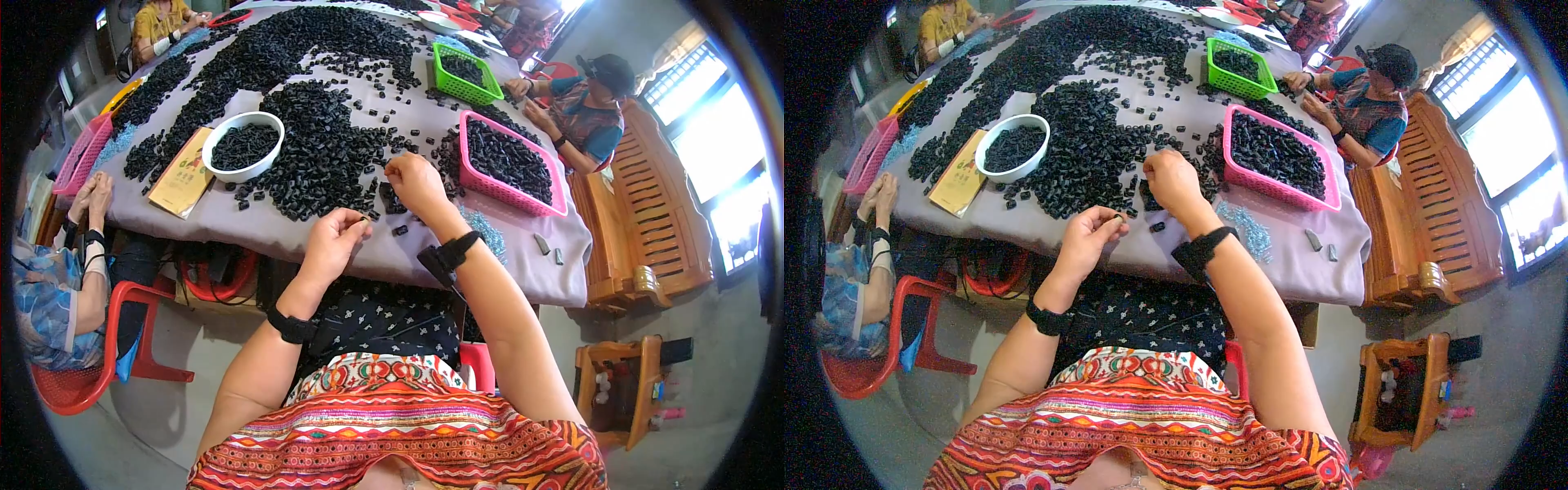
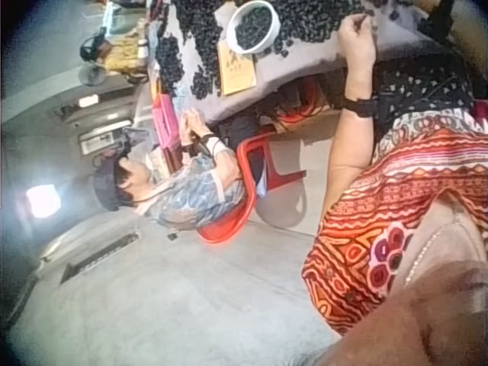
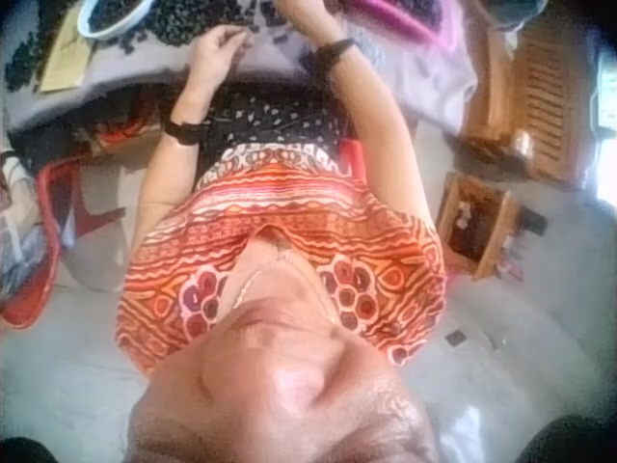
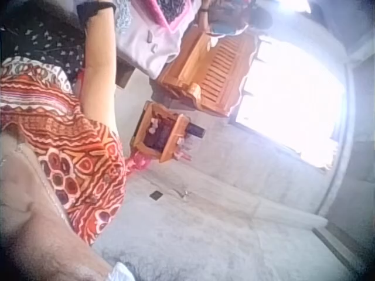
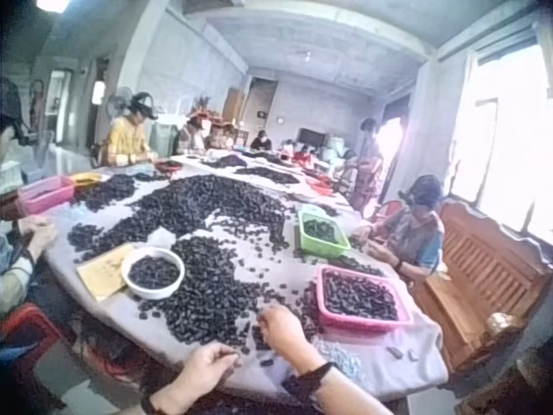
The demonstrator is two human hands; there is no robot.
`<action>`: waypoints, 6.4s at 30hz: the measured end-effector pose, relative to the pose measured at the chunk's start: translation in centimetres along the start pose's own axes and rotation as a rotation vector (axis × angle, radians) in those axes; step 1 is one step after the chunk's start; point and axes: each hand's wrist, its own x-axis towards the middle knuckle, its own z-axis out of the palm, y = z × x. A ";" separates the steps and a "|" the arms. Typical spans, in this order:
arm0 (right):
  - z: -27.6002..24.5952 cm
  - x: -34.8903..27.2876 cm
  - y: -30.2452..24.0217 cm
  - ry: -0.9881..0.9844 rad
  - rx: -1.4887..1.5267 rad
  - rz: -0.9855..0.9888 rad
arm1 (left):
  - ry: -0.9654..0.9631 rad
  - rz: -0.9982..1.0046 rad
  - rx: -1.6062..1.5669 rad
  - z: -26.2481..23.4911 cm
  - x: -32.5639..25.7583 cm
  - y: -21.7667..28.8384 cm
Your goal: Sorting and inspecting small black shoe components at a communal work table.
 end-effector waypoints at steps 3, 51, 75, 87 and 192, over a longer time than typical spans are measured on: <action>1.2 1.2 -0.3 -0.043 -0.066 0.027 | -0.010 -0.050 -0.035 -0.1 -0.1 0.1; -7.4 -11.2 -6.3 -0.057 0.651 0.257 | -0.275 -0.083 -0.101 3.2 -3.0 1.3; -6.7 -10.6 -8.3 0.037 0.410 0.096 | -0.285 -0.084 -0.147 2.9 -2.9 0.7; -6.9 -10.4 -8.6 0.002 0.291 -0.032 | -0.299 -0.098 -0.151 2.6 -2.7 0.6; -0.8 -12.9 -6.7 -0.028 0.172 0.081 | -0.285 -0.134 0.315 2.4 -1.8 -0.6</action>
